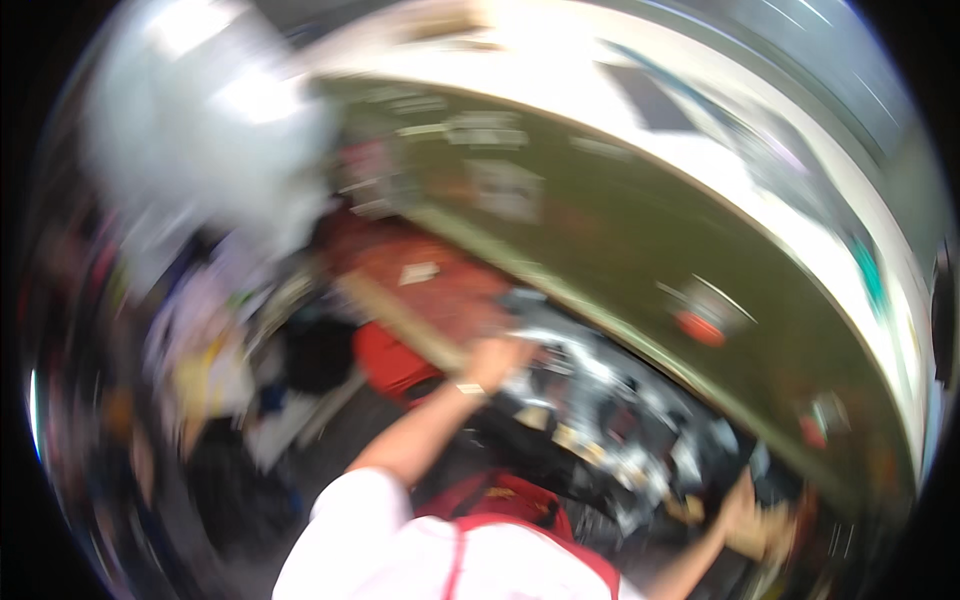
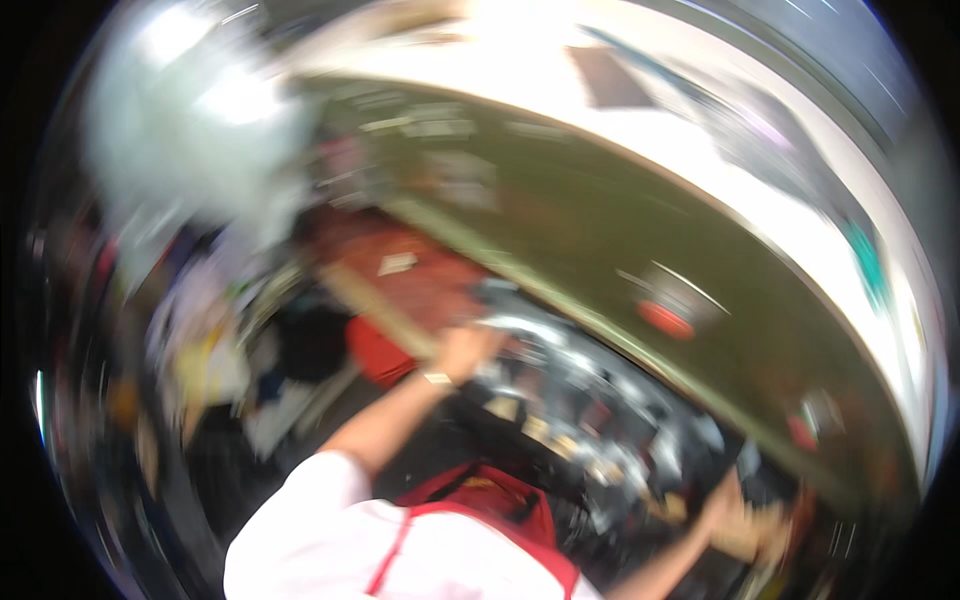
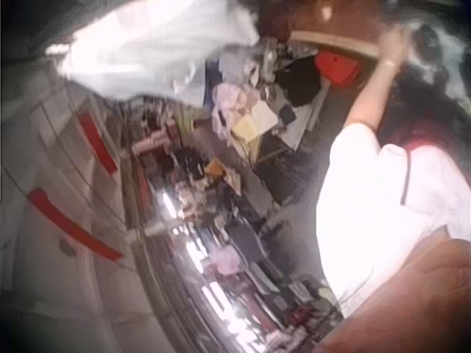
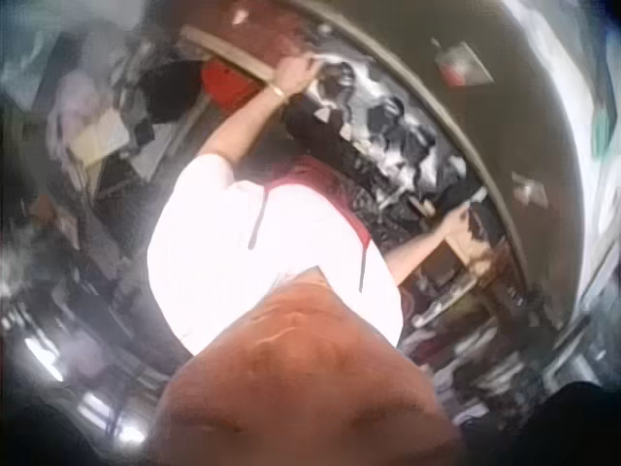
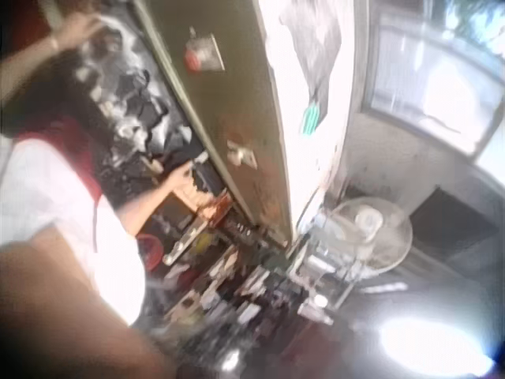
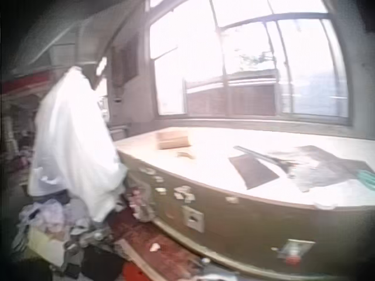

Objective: The person operates a hydraulic press to cut shapes from black rubber sheets using a white template. They place the template, press the sheet, remove cut pieces, and repeat the cycle.

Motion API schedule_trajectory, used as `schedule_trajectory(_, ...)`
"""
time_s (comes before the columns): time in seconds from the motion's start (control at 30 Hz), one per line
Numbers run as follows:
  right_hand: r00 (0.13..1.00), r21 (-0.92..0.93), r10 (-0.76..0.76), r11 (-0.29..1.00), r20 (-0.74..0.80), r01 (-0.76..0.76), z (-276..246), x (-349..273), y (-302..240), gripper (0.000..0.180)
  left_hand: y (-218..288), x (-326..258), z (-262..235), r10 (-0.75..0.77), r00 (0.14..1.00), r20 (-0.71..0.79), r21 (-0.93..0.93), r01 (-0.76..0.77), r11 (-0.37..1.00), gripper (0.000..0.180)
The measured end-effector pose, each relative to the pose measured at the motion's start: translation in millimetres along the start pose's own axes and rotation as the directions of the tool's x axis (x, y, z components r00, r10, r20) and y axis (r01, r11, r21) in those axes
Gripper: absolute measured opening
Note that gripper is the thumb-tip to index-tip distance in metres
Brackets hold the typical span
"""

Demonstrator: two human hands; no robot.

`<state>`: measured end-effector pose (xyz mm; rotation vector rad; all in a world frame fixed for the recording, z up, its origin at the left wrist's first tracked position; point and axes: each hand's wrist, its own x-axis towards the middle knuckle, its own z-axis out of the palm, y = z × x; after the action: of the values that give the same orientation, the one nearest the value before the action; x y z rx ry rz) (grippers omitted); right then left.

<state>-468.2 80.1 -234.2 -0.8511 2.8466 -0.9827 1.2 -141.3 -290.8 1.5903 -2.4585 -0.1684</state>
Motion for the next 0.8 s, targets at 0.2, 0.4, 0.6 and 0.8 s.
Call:
schedule_trajectory(0.2, 0.976, -0.224, -0.091, 0.974, -0.199, 0.045, 36.7, -19.8, 46.8, 0.045, 31.3, -19.1, 10.6, -0.407, 0.903, -0.136, -0.388, 0.330, 0.861, 0.036)
schedule_trajectory(0.4, 0.783, 0.120, -0.600, 0.800, 0.163, 0.588, 66.2, -167.8, -57.4, 0.042, 29.1, -76.0, 19.0, -0.286, 0.853, -0.437, -0.566, -0.014, 0.824, 0.028)
schedule_trajectory(0.6, 0.537, 0.317, -0.773, 0.630, 0.337, 0.709, 67.6, -248.1, -115.6, 0.039, 29.3, -127.0, 8.9, -0.353, 0.876, -0.329, -0.694, 0.030, 0.720, 0.033)
schedule_trajectory(0.8, 0.453, 0.384, -0.815, 0.572, 0.360, 0.725, 59.3, -261.9, -114.2, 0.038, 24.2, -174.6, -23.2, -0.398, 0.915, -0.062, -0.785, 0.202, 0.586, 0.042)
